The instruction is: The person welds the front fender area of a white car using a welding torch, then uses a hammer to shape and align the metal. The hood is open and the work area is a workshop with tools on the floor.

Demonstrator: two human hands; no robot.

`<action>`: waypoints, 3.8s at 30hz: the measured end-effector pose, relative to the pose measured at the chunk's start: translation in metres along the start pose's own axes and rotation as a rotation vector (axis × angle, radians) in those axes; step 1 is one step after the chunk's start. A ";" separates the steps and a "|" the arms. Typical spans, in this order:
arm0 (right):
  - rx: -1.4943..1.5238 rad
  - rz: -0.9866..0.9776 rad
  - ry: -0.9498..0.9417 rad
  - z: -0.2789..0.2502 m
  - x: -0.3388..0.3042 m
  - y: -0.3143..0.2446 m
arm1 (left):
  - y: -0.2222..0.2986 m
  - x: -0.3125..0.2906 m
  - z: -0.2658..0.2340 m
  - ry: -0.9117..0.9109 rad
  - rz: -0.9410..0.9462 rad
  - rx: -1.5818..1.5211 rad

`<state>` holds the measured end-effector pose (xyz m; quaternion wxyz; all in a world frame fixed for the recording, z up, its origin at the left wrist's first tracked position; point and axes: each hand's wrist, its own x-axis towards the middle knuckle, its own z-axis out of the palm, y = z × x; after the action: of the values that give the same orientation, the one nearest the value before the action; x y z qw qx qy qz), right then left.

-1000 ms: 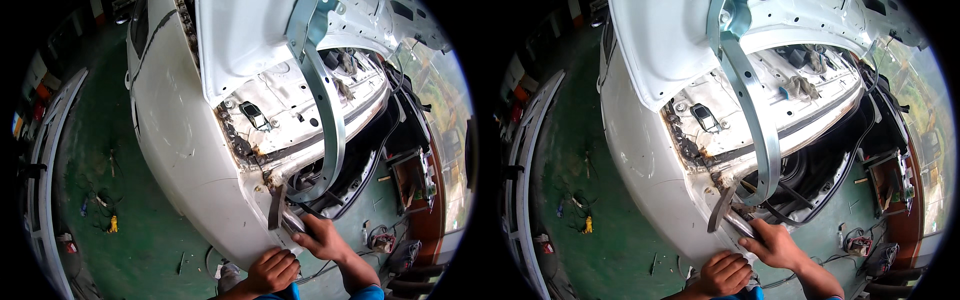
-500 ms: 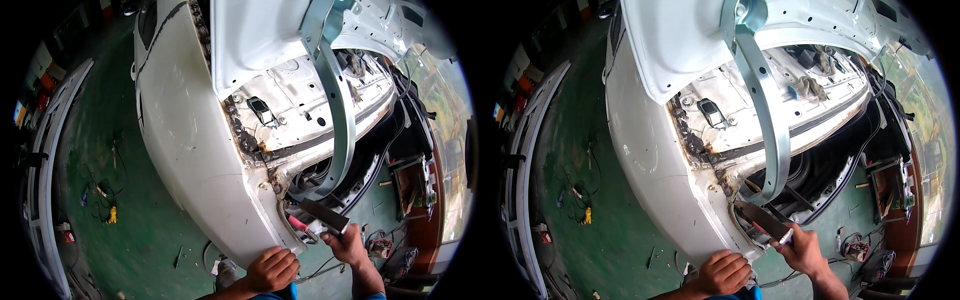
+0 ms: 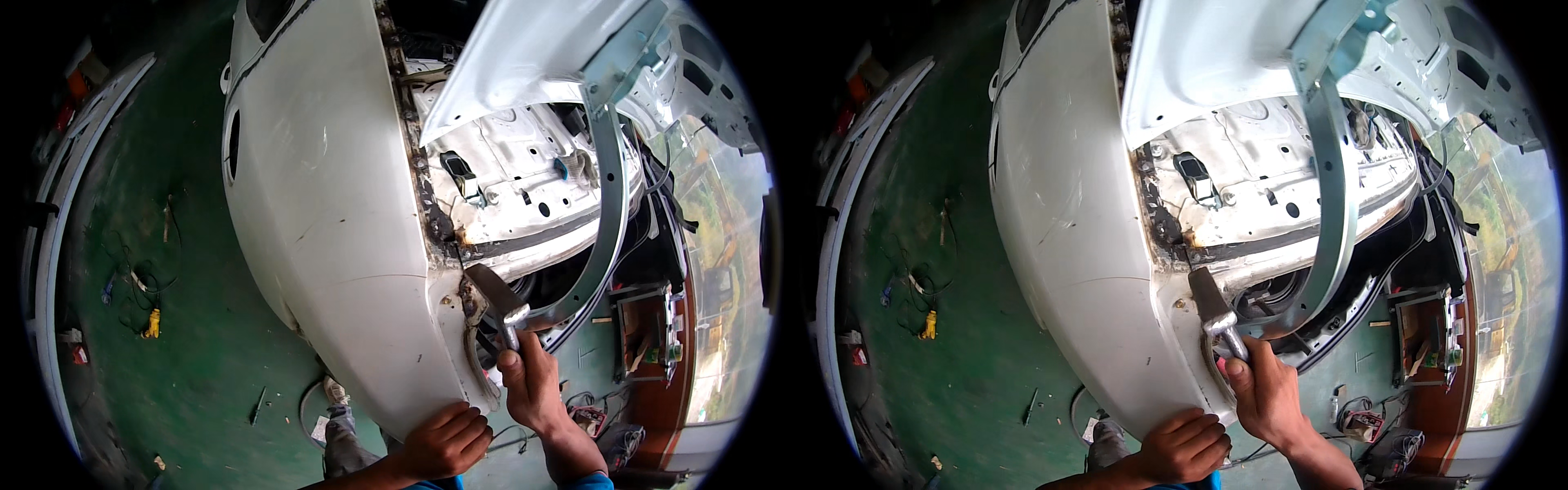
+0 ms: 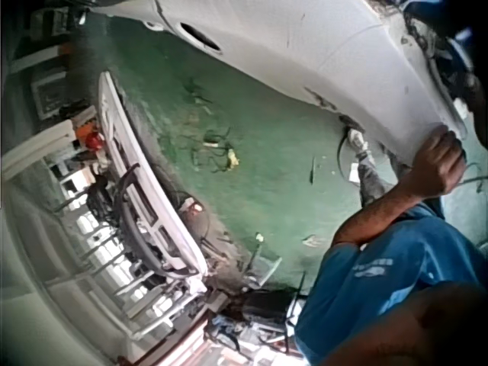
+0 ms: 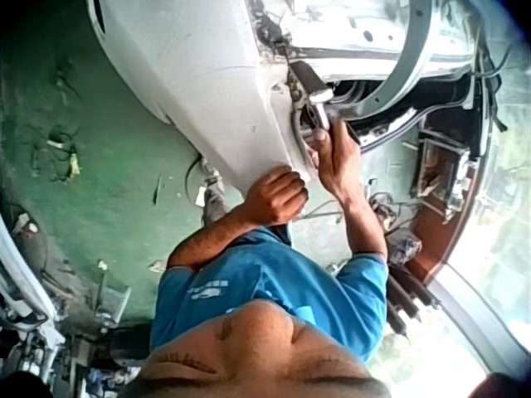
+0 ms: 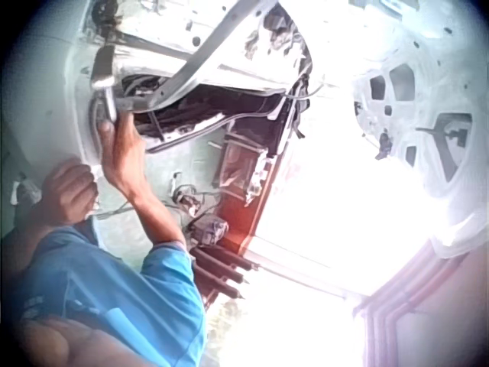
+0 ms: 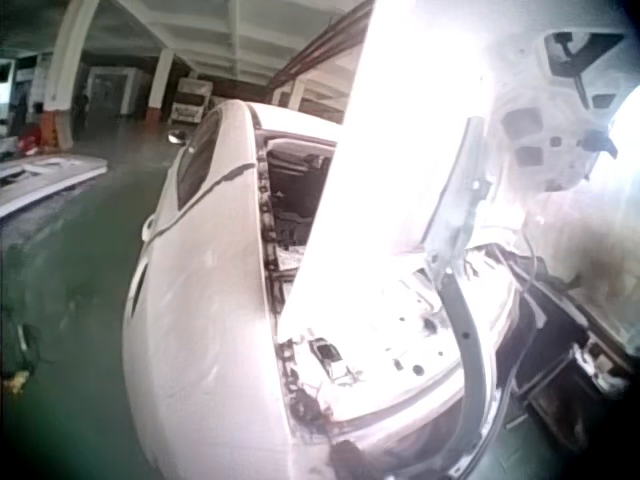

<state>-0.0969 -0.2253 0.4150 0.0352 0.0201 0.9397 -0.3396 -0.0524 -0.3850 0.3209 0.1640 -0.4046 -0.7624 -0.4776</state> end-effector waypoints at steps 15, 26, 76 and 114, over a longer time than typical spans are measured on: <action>-0.090 -0.023 0.141 0.020 0.008 -0.007 | -0.006 0.002 -0.013 0.038 0.021 -0.091; -0.038 0.055 0.091 0.023 0.003 -0.013 | -0.005 0.001 -0.011 0.039 0.014 -0.125; 0.368 -0.057 0.024 -0.007 -0.026 0.021 | -0.002 0.001 -0.003 -0.020 -0.011 -0.093; 1.051 0.571 -0.144 -0.012 -0.112 0.069 | 0.008 0.008 0.000 -0.167 -0.063 0.069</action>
<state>0.0189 -0.1664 0.3889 0.1739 0.2633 0.5988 -0.7361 -0.0509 -0.3797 0.3310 0.0985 -0.4131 -0.8017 -0.4205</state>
